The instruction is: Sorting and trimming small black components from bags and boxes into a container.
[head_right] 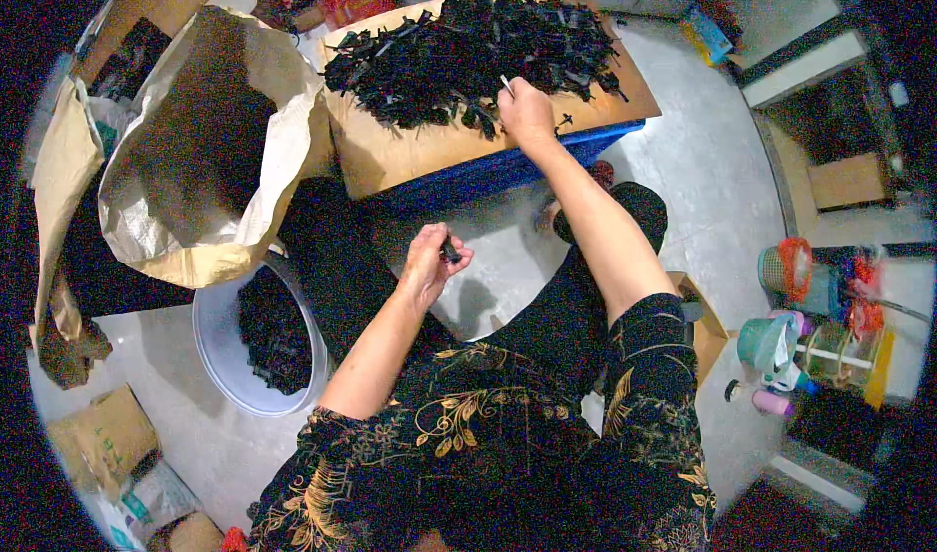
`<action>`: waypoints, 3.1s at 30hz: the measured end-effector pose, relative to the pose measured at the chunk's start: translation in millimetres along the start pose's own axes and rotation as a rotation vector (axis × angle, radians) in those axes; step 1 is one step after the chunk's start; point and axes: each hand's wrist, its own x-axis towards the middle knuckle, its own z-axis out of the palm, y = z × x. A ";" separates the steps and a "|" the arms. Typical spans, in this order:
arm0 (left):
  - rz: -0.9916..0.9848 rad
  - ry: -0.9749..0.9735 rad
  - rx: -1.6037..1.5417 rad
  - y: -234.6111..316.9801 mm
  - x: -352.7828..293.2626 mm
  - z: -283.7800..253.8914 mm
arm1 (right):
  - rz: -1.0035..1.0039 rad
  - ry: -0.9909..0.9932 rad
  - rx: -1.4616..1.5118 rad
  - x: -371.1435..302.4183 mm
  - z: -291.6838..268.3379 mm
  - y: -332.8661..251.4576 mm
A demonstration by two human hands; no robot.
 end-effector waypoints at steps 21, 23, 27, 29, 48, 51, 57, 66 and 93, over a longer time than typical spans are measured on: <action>0.140 -0.210 -0.098 17.5 -5.5 -2.4 | 0.353 -0.340 0.620 -51.7 -55.2 -22.6; 0.165 -0.265 -0.104 29.8 -11.9 7.3 | 0.370 -0.399 0.707 -85.4 -60.4 -42.4; 0.177 -0.329 -0.151 40.1 -12.6 16.9 | 0.443 -0.590 0.896 -132.8 -64.1 -58.8; 0.156 -0.411 -0.150 41.8 -13.6 16.4 | 0.446 -0.629 0.926 -147.7 -57.1 -57.4; 0.307 -0.162 0.192 16.6 -7.7 7.4 | 0.232 -0.673 0.682 -161.0 -38.8 -41.2; 0.305 -0.125 0.311 14.0 -5.7 11.2 | 0.047 -0.683 0.637 -160.4 -34.1 -39.1; 0.282 -0.089 0.483 10.5 -0.5 12.8 | -0.017 -0.765 0.500 -159.4 -33.3 -35.1; 0.387 -0.037 0.662 1.0 5.7 10.7 | -0.011 -0.729 0.456 -162.8 -23.8 -32.1; 0.127 -0.370 -0.030 25.6 -12.6 6.2 | 0.364 -0.728 1.044 -156.1 -37.6 -35.7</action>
